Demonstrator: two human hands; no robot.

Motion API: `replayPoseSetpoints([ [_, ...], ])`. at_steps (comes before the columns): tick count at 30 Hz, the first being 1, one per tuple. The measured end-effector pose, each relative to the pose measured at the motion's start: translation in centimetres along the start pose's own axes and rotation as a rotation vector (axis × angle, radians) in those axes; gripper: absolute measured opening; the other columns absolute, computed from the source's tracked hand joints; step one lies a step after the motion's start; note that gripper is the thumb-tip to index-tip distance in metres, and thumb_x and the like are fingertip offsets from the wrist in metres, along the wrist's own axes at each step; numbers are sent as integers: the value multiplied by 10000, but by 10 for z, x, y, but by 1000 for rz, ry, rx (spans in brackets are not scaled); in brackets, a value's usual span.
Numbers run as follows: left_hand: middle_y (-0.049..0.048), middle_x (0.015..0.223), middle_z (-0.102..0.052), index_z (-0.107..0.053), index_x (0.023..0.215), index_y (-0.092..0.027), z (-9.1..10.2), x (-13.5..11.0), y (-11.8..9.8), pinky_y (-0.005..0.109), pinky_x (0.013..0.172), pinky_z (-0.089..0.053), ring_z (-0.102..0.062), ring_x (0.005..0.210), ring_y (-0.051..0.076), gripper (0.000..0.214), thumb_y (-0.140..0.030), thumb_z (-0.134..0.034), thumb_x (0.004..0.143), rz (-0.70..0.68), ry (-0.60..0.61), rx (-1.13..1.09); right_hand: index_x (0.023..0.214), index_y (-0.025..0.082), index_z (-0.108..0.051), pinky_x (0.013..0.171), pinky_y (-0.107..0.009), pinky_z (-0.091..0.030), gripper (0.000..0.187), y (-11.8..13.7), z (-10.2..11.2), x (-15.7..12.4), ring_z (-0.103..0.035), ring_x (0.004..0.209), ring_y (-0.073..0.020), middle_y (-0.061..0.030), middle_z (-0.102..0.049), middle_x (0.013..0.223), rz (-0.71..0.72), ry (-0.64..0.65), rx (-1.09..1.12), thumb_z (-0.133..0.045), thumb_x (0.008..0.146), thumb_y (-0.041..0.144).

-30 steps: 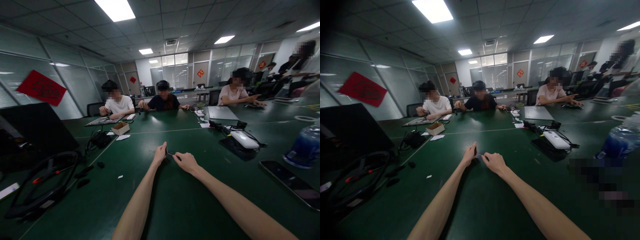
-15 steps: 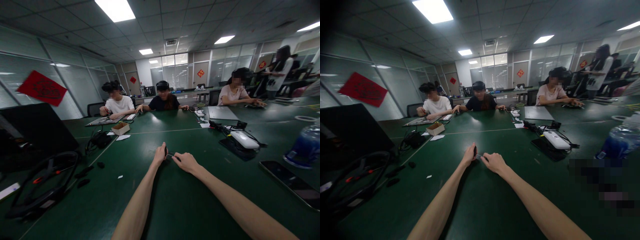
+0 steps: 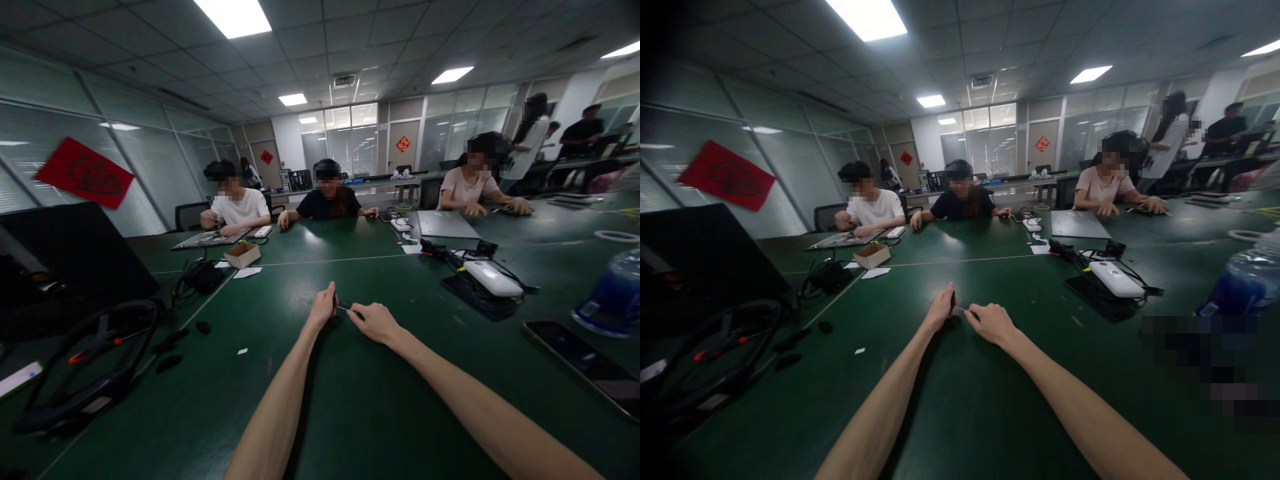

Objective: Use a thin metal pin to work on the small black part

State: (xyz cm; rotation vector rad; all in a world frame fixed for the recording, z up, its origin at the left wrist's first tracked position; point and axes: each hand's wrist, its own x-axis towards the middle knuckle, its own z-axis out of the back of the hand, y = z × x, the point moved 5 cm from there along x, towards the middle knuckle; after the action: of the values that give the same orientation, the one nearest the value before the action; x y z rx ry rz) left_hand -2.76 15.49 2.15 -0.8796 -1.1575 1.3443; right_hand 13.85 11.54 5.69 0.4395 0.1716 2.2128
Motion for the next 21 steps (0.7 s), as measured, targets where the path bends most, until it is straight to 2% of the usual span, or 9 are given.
replayPoseSetpoints([
  [6, -21, 445, -441, -556, 834, -129, 2, 0, 1, 182, 366, -299, -450, 369, 110, 649, -718, -285, 795, 4, -34, -44, 989, 248, -621, 621, -225, -394, 483, -1, 0, 1, -594, 659, -144, -36, -649, 779, -17, 7, -1, -222, 944, 516],
  [11, -2, 438, -460, -539, 744, -141, 0, 2, 4, 186, 343, -268, -450, 361, 119, 631, -711, -274, 804, 10, -10, -45, 989, 251, -624, 613, -220, -397, 487, -3, -1, 1, -597, 665, -147, -43, -650, 786, -20, 12, 6, -229, 936, 532],
  [16, 8, 429, -473, -545, 691, -142, 1, 3, 4, 204, 385, -316, -442, 365, 117, 634, -687, -250, 824, -13, -29, -7, 972, 259, -617, 607, -215, -396, 482, -2, -1, 1, -592, 650, -141, -28, -640, 755, 4, -25, 7, -220, 940, 528],
  [21, 8, 438, -479, -549, 673, -143, 2, 4, 3, 208, 416, -333, -459, 382, 120, 623, -667, -254, 834, -35, -32, 8, 984, 251, -613, 617, -217, -404, 494, -3, -2, 2, -596, 658, -139, -29, -645, 769, -3, -8, 12, -208, 943, 530],
])
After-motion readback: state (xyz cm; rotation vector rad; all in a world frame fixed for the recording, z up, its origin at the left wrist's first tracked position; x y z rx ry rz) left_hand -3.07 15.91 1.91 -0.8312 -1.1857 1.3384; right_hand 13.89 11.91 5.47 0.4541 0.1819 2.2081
